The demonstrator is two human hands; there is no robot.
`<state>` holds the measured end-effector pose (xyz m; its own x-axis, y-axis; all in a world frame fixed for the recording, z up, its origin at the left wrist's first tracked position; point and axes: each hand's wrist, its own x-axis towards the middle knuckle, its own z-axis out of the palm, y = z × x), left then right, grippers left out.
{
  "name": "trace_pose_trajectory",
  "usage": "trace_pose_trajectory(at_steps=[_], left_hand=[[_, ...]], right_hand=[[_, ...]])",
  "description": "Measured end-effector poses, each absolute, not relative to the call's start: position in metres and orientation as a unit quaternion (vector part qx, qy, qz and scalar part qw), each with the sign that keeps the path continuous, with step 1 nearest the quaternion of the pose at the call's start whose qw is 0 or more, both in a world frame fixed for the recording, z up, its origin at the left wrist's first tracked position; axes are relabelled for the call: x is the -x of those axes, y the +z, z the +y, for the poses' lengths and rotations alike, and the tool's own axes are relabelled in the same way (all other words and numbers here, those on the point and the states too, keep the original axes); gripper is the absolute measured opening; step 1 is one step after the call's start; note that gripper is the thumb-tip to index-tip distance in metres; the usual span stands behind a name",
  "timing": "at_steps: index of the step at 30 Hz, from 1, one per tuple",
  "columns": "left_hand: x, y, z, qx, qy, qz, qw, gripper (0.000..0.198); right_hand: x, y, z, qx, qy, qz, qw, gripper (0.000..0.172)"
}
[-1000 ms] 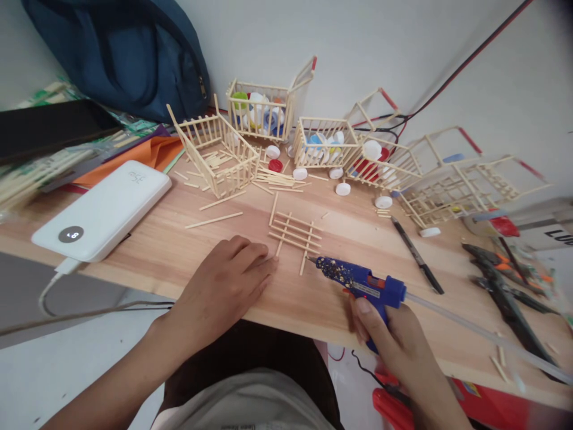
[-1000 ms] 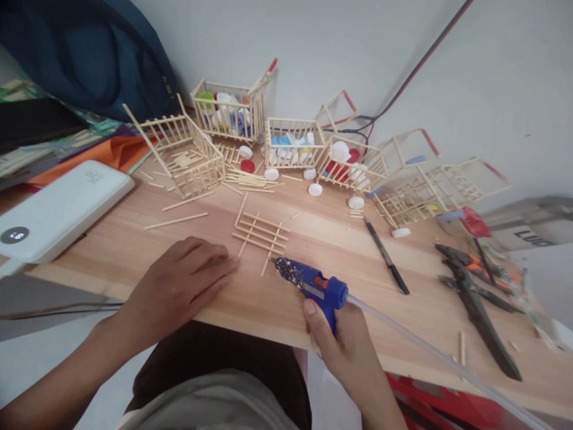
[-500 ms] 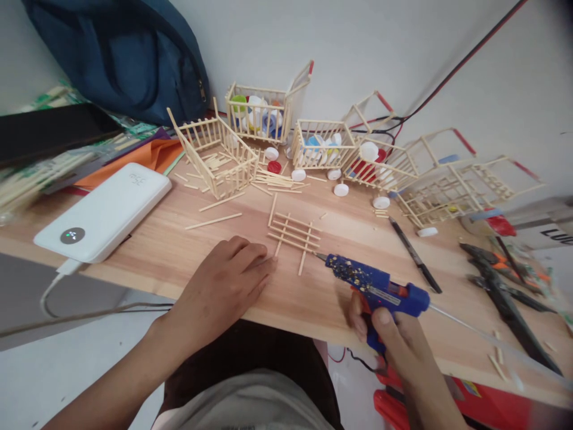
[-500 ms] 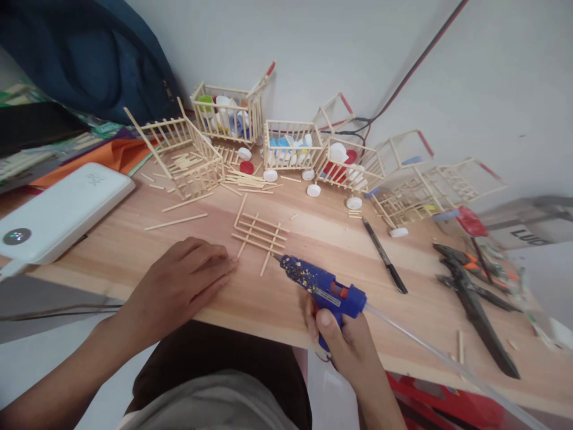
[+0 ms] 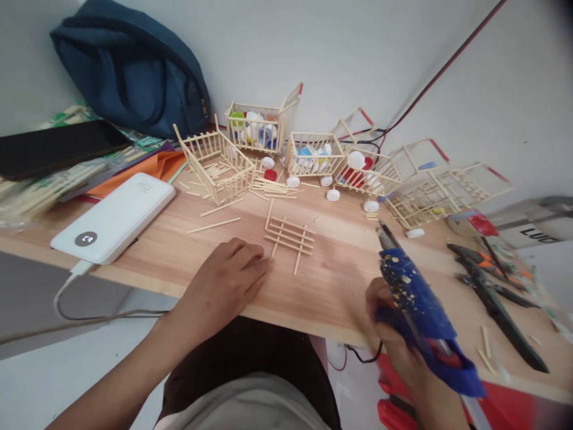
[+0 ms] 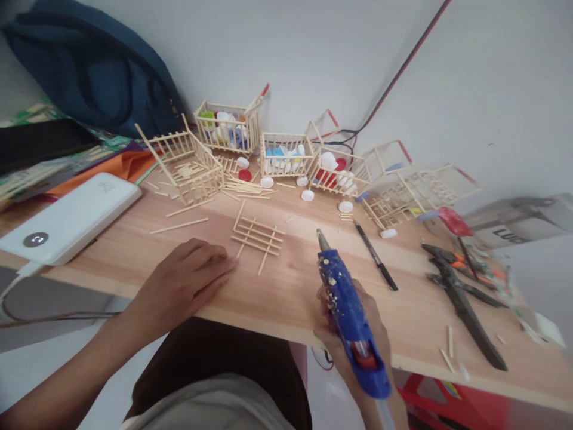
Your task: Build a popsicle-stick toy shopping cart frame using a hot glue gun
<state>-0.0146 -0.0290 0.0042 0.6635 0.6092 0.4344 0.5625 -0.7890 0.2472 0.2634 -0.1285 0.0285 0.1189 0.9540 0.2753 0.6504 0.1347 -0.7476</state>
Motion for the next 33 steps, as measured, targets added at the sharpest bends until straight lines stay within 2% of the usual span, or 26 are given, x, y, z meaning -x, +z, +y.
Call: trace_pose_trajectory(at_steps=[2, 5, 8, 10, 14, 19, 24, 29, 33], left_hand=[[0.015, 0.002, -0.029, -0.908, 0.268, 0.319, 0.052, 0.02], [0.019, 0.001, -0.029, -0.887, 0.315, 0.331, 0.067, 0.023], [0.032, 0.008, -0.025, -0.854, 0.338, 0.395, 0.035, 0.022], [0.043, 0.015, -0.019, -0.831, 0.311, 0.46, -0.008, 0.025], [0.064, 0.022, -0.002, -0.808, 0.216, 0.547, -0.037, 0.039], [0.072, 0.02, 0.011, -0.811, 0.146, 0.566, -0.041, 0.042], [0.067, 0.023, 0.015, -0.813, 0.135, 0.565, -0.047, 0.039], [0.066, 0.026, 0.02, -0.811, 0.078, 0.577, -0.058, 0.03], [0.069, 0.02, 0.022, -0.813, 0.066, 0.575, -0.061, 0.023]], right_hand=[[-0.267, 0.036, -0.129, 0.658, 0.091, -0.643, 0.38, 0.023], [-0.288, 0.045, -0.134, 0.684, -0.037, -0.667, 0.294, 0.023], [-0.328, 0.046, -0.145, 0.695, -0.092, -0.678, 0.218, 0.027], [-0.361, 0.043, -0.154, 0.722, -0.111, -0.66, 0.175, 0.028], [-0.42, 0.031, -0.172, 0.771, -0.084, -0.62, 0.119, 0.027], [-0.469, 0.014, -0.183, 0.773, -0.039, -0.627, 0.085, 0.03], [-0.491, 0.005, -0.179, 0.771, -0.013, -0.631, 0.091, 0.035], [-0.494, 0.011, -0.173, 0.77, 0.005, -0.631, 0.097, 0.027], [-0.496, 0.018, -0.169, 0.76, 0.011, -0.642, 0.096, 0.026]])
